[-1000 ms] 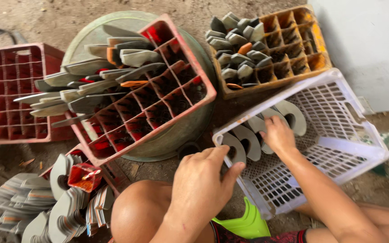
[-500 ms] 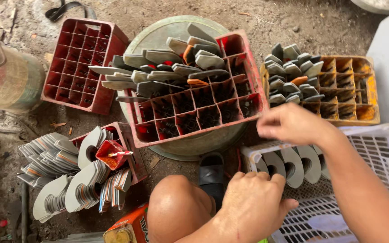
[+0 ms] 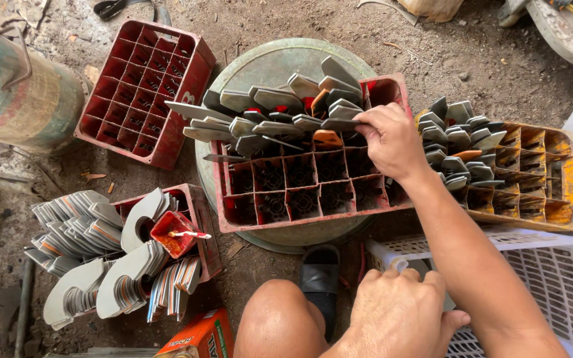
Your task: The person sits on the ground and repeatedly picks up gray metal parts from a red crate, inspects them, and places them into a white basket. The person handles the parts one at a time, turning them over and checking edges before stacking them in the basket.
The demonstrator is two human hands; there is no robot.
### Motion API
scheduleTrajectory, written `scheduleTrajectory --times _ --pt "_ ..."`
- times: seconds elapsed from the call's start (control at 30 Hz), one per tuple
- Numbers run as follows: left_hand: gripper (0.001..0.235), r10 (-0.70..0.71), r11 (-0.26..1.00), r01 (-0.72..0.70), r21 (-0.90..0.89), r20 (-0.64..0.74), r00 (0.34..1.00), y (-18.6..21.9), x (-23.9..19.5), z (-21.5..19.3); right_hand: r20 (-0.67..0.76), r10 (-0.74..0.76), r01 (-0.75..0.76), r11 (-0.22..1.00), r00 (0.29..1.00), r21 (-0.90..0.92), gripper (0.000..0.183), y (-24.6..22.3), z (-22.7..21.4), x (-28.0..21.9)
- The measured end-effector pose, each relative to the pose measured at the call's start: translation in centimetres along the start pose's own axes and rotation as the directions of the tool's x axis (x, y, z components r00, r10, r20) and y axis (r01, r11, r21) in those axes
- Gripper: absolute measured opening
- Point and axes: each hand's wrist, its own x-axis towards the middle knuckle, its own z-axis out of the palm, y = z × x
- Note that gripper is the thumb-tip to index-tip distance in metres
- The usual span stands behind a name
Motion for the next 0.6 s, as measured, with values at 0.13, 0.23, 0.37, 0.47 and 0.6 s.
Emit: scheduleTrajectory --times 0.13,0.23,0.37,0.47,0.6 --pt "0.047 -0.005 1.0 0.005 -0.002 0.044 0.999 -0.5 0.4 0.1 -0.17 0.188 -0.17 0.979 0.967 0.116 0.01 0.6 0.7 -0.1" --pt "0.048 -0.005 1.0 0.005 -0.002 0.061 0.998 -0.8 0.6 0.2 -0.161 0.317 -0.255 0.914 0.935 0.317 0.005 0.9 0.4 0.5" --pt "0.05 0.006 1.0 -0.005 -0.012 0.112 0.994 -1.0 1.1 0.3 -0.019 0.215 -0.206 0.955 0.976 0.215 0.013 0.8 -0.2 0.8" --pt "0.051 0.005 1.0 -0.003 -0.016 0.156 0.988 -1.0 1.4 0.4 -0.041 0.198 -0.193 0.975 0.979 0.106 0.014 0.4 0.7 0.4" --pt "0.051 0.007 1.0 -0.006 -0.007 0.136 0.991 -1.2 1.3 0.9 -0.109 0.155 -0.15 0.987 0.982 0.055 0.016 0.5 2.0 -0.1"
